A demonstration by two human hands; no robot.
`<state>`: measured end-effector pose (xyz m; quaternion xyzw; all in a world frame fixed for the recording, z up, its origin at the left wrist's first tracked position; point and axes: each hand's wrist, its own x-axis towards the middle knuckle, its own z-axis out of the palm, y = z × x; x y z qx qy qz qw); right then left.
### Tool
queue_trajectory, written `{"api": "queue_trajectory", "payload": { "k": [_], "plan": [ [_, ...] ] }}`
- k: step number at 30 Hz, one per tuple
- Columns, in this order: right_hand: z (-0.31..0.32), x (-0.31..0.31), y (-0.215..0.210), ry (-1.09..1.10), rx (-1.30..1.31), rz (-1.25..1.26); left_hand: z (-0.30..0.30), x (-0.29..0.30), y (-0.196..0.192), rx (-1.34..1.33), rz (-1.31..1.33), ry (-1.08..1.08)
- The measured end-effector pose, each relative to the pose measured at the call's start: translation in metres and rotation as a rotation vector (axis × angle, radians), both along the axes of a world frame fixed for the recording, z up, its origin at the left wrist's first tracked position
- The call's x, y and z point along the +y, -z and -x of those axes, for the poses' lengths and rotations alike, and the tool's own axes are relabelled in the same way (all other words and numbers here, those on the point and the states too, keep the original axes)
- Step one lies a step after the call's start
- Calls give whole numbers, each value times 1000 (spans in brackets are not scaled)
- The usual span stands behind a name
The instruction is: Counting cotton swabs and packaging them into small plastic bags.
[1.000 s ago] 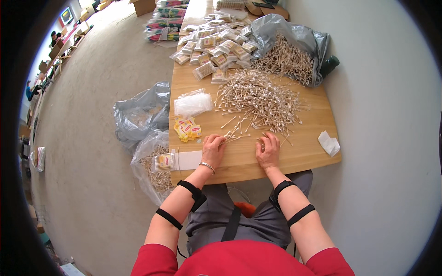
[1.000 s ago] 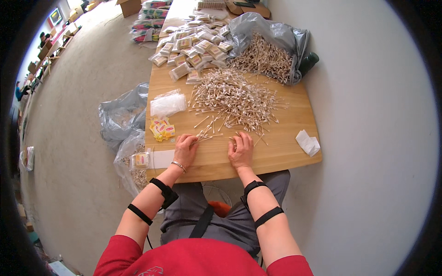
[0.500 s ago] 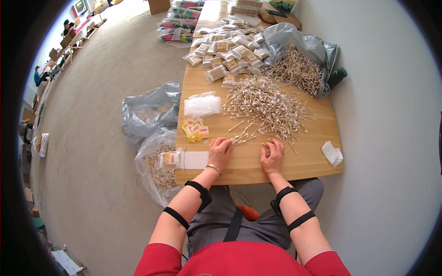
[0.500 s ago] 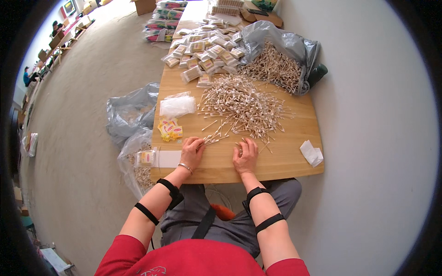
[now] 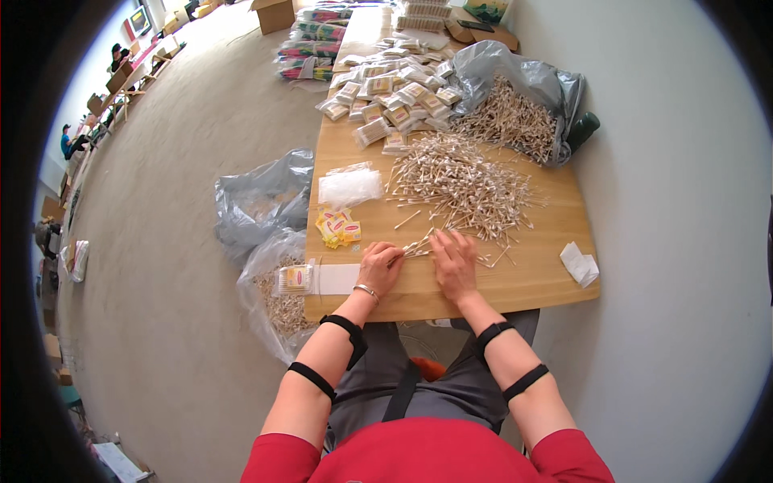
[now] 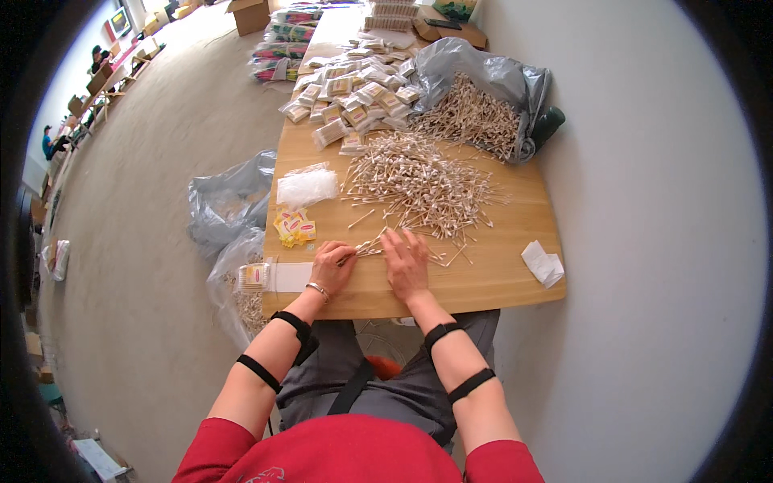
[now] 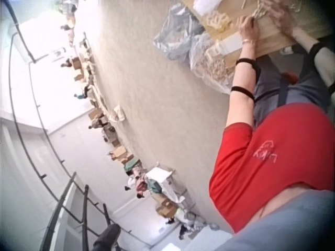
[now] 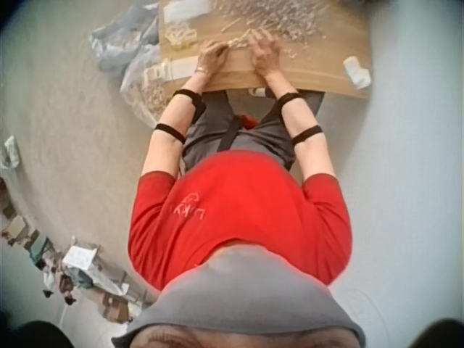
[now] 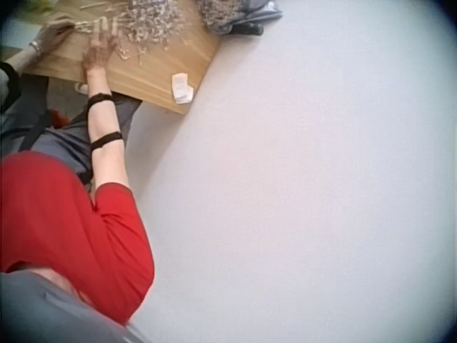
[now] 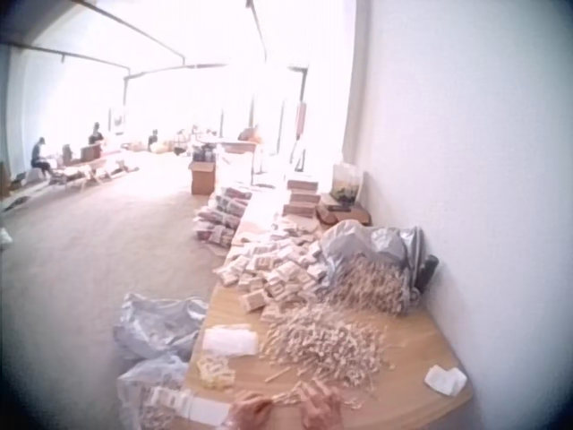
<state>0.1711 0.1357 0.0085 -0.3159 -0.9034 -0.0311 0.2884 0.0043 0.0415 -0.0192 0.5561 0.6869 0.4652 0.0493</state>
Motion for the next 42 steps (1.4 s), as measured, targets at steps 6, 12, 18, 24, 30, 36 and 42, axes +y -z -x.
{"api": "queue_trajectory", "payload": {
  "k": [6,12,18,24,30,36,42],
  "plan": [
    [16,22,11,-167,-29,232,0,8,0,-22,-25,32],
    [-13,9,20,-101,60,249,4,5,3,-5,-14,56],
    [-32,7,19,141,68,234,6,5,2,-2,-26,88],
    [-17,14,21,248,99,286,-7,-4,-1,16,110,292],
    [21,-13,18,46,54,404,-18,0,1,-32,47,217],
    [6,-5,18,274,207,183,-4,35,-18,-89,26,-110],
    [-4,-4,22,355,116,243,13,66,-9,6,268,-119]
  ]
}}
